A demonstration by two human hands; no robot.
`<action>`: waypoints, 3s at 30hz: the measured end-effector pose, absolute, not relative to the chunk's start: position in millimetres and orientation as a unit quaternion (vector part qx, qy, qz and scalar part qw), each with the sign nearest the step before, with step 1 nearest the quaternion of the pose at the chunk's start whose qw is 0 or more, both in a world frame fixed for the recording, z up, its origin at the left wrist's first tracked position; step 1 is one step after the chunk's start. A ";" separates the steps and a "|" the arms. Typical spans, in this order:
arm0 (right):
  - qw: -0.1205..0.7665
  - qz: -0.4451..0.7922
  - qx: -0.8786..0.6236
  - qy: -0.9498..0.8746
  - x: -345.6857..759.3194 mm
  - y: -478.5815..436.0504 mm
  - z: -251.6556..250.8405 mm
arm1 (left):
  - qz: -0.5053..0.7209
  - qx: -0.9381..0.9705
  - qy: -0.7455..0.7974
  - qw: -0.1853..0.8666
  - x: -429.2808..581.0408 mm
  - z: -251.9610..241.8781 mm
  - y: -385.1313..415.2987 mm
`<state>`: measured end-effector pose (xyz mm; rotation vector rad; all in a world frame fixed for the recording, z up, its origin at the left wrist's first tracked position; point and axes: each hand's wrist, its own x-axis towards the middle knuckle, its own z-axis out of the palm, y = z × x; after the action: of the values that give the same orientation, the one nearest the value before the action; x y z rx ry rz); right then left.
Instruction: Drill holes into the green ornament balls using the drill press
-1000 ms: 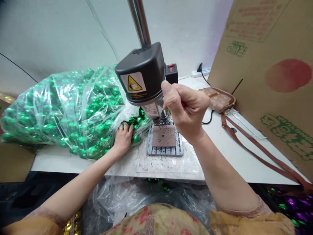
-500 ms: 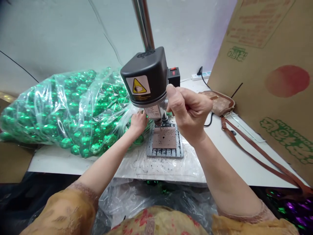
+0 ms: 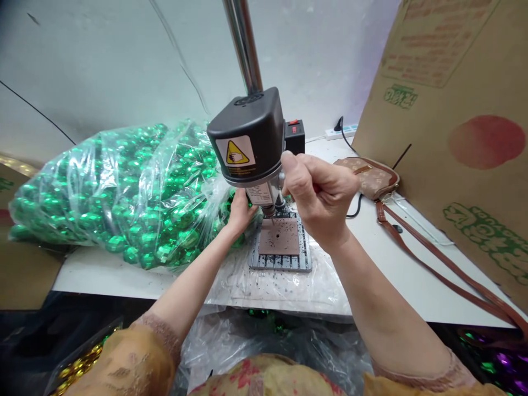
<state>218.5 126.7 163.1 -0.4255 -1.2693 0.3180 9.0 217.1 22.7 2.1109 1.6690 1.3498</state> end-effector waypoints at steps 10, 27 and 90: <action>0.781 0.147 -0.162 -0.585 216.8 129.3 164.2 | 0.534 0.529 0.480 0.453 17.2 15.4 111.7; 0.772 0.137 -0.172 -0.596 217.5 128.6 166.6 | 0.414 0.662 0.509 0.364 24.5 0.8 128.7; 0.768 0.101 -0.288 -0.563 210.4 117.4 159.7 | 0.480 0.664 0.460 0.342 48.0 -13.2 121.6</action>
<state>210.4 117.4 159.7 -0.6257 -1.2208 0.2186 48.0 121.6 -13.2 1.7263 1.1952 1.2479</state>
